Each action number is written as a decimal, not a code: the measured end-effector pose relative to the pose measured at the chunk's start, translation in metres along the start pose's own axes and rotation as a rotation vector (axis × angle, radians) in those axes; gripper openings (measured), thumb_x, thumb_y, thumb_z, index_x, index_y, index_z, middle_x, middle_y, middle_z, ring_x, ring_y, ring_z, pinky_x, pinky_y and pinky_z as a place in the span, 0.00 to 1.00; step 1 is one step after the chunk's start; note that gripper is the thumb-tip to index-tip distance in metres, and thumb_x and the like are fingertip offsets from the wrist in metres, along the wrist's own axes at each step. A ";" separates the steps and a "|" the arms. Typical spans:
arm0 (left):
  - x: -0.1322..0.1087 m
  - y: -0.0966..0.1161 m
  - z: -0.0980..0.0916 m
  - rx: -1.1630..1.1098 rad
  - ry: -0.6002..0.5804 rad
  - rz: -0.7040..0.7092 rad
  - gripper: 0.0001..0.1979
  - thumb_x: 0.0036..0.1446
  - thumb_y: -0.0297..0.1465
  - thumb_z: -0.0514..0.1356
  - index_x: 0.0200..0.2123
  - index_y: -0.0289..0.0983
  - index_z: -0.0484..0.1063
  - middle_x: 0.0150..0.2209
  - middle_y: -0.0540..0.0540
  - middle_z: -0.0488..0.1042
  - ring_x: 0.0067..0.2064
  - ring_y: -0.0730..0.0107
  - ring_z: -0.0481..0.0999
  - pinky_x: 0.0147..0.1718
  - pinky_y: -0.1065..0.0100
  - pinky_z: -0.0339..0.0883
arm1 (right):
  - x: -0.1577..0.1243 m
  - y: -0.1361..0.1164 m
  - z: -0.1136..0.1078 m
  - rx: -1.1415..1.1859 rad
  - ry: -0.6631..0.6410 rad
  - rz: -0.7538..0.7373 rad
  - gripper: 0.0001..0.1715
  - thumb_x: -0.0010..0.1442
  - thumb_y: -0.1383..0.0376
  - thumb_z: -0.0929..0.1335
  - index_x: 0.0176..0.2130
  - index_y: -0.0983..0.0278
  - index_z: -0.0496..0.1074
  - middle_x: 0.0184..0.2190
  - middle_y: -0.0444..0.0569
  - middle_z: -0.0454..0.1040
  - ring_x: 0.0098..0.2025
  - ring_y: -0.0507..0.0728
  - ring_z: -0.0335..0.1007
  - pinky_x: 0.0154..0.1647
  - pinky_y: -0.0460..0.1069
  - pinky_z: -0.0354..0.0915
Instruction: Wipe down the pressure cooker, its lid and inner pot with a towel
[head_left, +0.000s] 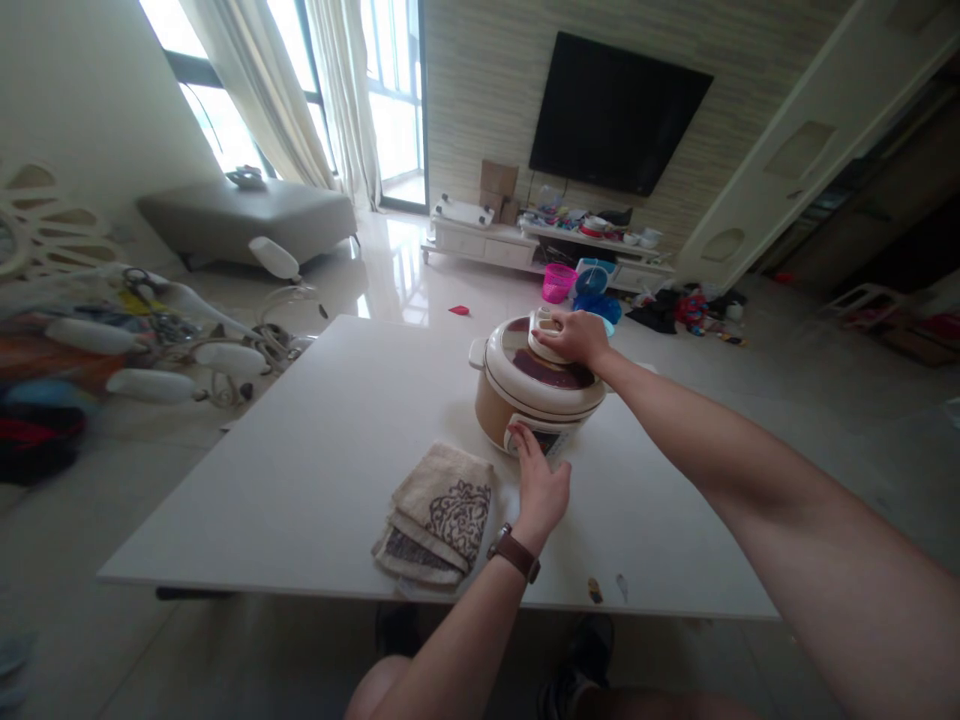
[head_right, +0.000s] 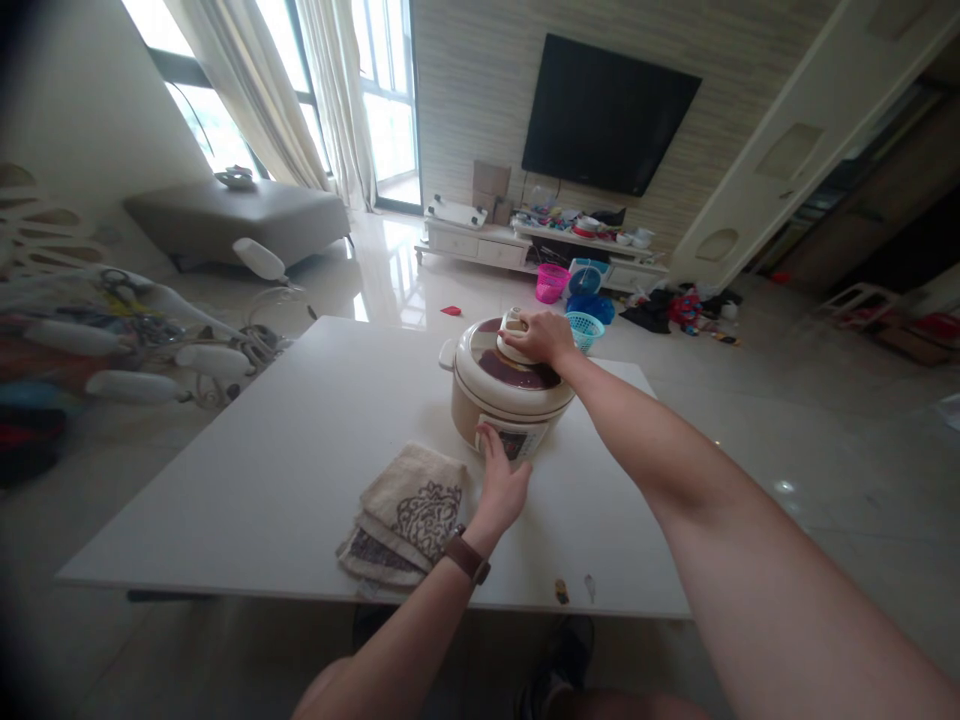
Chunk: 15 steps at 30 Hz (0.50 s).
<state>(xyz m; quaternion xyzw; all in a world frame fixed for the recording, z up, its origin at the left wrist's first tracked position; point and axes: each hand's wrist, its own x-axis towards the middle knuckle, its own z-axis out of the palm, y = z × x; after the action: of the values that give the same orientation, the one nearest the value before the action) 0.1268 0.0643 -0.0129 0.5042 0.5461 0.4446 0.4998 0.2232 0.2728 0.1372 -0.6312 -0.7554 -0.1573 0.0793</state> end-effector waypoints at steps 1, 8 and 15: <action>0.000 0.001 -0.001 -0.019 0.015 0.002 0.57 0.55 0.27 0.60 0.79 0.21 0.30 0.82 0.32 0.25 0.82 0.58 0.23 0.79 0.59 0.26 | 0.000 -0.001 -0.002 -0.003 -0.016 0.016 0.40 0.67 0.34 0.63 0.50 0.62 0.83 0.45 0.60 0.86 0.49 0.70 0.82 0.44 0.54 0.67; 0.003 0.010 -0.030 -0.099 0.060 -0.020 0.51 0.58 0.29 0.61 0.81 0.28 0.43 0.82 0.37 0.43 0.82 0.55 0.44 0.79 0.61 0.36 | 0.001 -0.020 -0.015 -0.001 -0.132 0.137 0.41 0.68 0.35 0.62 0.58 0.61 0.81 0.53 0.63 0.84 0.56 0.71 0.81 0.52 0.57 0.69; 0.003 0.008 -0.038 -0.106 0.050 -0.016 0.53 0.57 0.31 0.63 0.81 0.31 0.45 0.81 0.38 0.49 0.81 0.54 0.49 0.79 0.59 0.42 | 0.005 -0.040 -0.014 0.018 -0.127 0.325 0.41 0.70 0.39 0.62 0.55 0.69 0.83 0.55 0.71 0.82 0.58 0.74 0.80 0.55 0.58 0.70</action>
<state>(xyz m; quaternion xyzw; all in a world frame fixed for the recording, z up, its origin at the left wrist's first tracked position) 0.0898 0.0692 -0.0011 0.4614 0.5381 0.4814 0.5155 0.1818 0.2664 0.1466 -0.7530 -0.6482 -0.0956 0.0613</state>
